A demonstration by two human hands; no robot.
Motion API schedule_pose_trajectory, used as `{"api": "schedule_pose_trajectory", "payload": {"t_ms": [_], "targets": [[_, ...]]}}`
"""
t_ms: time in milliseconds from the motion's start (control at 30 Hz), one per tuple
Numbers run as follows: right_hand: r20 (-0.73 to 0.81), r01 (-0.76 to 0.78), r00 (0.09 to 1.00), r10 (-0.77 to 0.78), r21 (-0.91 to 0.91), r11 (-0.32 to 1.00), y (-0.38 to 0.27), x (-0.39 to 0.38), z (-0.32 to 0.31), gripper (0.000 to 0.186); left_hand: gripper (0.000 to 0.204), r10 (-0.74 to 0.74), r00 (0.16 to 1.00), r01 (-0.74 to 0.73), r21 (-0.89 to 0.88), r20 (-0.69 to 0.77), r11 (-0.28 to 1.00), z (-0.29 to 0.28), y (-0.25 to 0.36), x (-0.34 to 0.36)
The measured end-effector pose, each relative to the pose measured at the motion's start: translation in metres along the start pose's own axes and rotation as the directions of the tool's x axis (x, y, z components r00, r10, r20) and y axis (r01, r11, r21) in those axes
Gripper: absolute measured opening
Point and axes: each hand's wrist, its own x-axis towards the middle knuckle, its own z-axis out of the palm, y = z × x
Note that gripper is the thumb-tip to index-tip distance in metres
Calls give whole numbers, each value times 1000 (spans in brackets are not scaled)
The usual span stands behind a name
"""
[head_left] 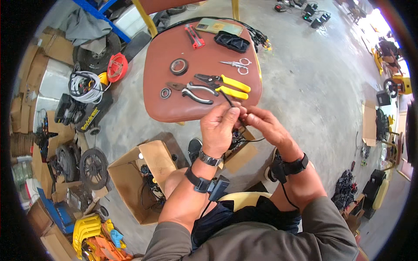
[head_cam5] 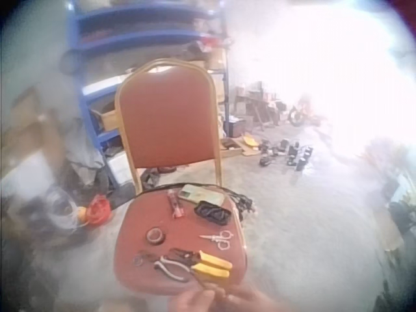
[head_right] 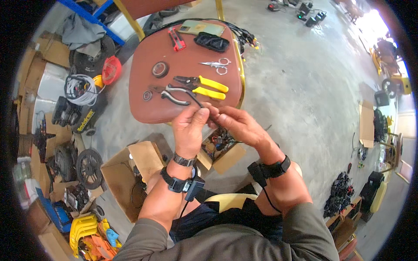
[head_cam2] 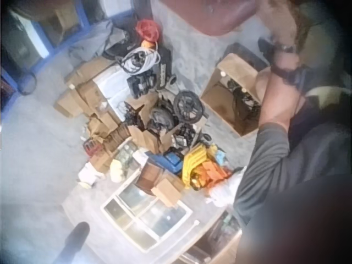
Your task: Strip and repair electrical wires using a wire stripper tool.
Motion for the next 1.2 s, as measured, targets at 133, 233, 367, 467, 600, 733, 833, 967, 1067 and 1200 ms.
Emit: {"api": "schedule_pose_trajectory", "payload": {"t_ms": [133, 233, 367, 467, 600, 733, 833, 967, 1067, 1200], "targets": [[35, -81, 996, 80, 21, 997, 6, -2, 8, 25, 16, 82, 996, -83, -42, -41, 996, -1, -4, 5], [46, -59, 997, 65, -111, 992, 7, -2, 6, 21, 16, 118, 991, -118, -8, -57, 993, 0, -8, 9], [63, -77, 995, 82, -73, 994, 5, -6, 6, 21, 16, 96, 995, -97, -22, -41, 995, 0, -10, 11], [71, -65, 995, 71, -77, 995, 2, -8, 9, 21, 17, 52, 998, -53, -50, -25, 997, 1, -9, 9], [7, -121, 992, 126, -237, 964, 1, -12, 3, 21, 15, 46, 999, -46, -18, 2, 999, 1, -10, 8], [-114, -13, 993, -13, -226, 974, 2, -10, -9, 20, 18, 58, 997, -57, -35, 43, 998, 3, -10, 5], [-211, 54, 970, -119, -289, 956, 0, -4, -15, 17, 17, 32, 997, -33, -1, 70, 999, 6, -7, 2], [-282, 94, 932, -228, -419, 903, -6, 7, -9, 18, 15, 41, 995, -34, -76, 94, 997, 11, -2, -2], [-260, 57, 937, -234, -545, 836, -14, 18, 7, 20, 14, 57, 992, -41, -142, 109, 989, 5, 5, -1], [-33, 281, 878, -477, -772, 570, -28, 47, 35, 34, 13, 98, 991, -80, -191, 88, 978, -10, 17, -1]]}}
